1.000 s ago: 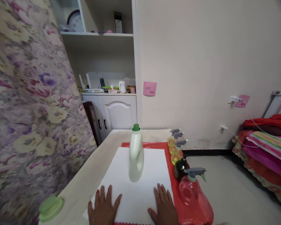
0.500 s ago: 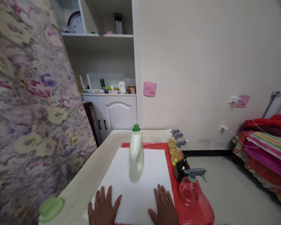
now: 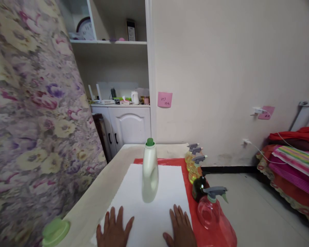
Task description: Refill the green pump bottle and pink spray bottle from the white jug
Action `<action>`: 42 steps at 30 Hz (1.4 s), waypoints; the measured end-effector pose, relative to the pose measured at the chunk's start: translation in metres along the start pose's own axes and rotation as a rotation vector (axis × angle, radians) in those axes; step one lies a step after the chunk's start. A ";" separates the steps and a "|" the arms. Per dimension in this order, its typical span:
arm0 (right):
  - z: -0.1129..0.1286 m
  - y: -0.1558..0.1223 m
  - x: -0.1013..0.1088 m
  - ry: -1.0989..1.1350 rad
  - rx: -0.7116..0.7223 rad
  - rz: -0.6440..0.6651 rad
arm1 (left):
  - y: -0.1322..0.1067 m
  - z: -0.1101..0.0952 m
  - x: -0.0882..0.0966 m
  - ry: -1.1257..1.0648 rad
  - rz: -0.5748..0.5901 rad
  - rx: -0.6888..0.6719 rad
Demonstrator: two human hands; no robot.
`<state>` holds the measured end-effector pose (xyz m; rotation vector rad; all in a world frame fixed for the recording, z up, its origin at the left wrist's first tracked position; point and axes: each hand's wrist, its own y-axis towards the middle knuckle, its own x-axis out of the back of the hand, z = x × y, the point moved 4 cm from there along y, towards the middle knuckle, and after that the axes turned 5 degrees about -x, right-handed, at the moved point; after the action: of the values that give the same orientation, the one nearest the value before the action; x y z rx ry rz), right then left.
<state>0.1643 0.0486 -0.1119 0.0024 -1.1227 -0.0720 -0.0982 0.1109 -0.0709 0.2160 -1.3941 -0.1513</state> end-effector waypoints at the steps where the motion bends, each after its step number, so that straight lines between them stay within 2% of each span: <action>1: 0.000 0.000 0.000 -0.001 0.004 -0.002 | 0.000 0.000 0.000 0.003 0.001 0.000; 16: -0.001 0.005 -0.003 0.009 0.001 0.017 | 0.002 0.002 0.001 -0.021 0.050 0.005; 25: 0.002 0.002 0.002 0.011 -0.017 0.061 | 0.003 0.002 -0.007 -0.024 -0.023 0.004; 36: 0.002 0.003 0.003 -0.004 -0.005 0.047 | 0.002 0.000 -0.001 -0.006 -0.002 -0.002; 42: -0.002 0.004 -0.004 -0.013 0.013 0.019 | 0.001 0.001 -0.001 0.008 -0.016 -0.003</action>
<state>0.1647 0.0529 -0.1164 0.0028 -1.1359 -0.0480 -0.0993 0.1118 -0.0717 0.2246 -1.3843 -0.1657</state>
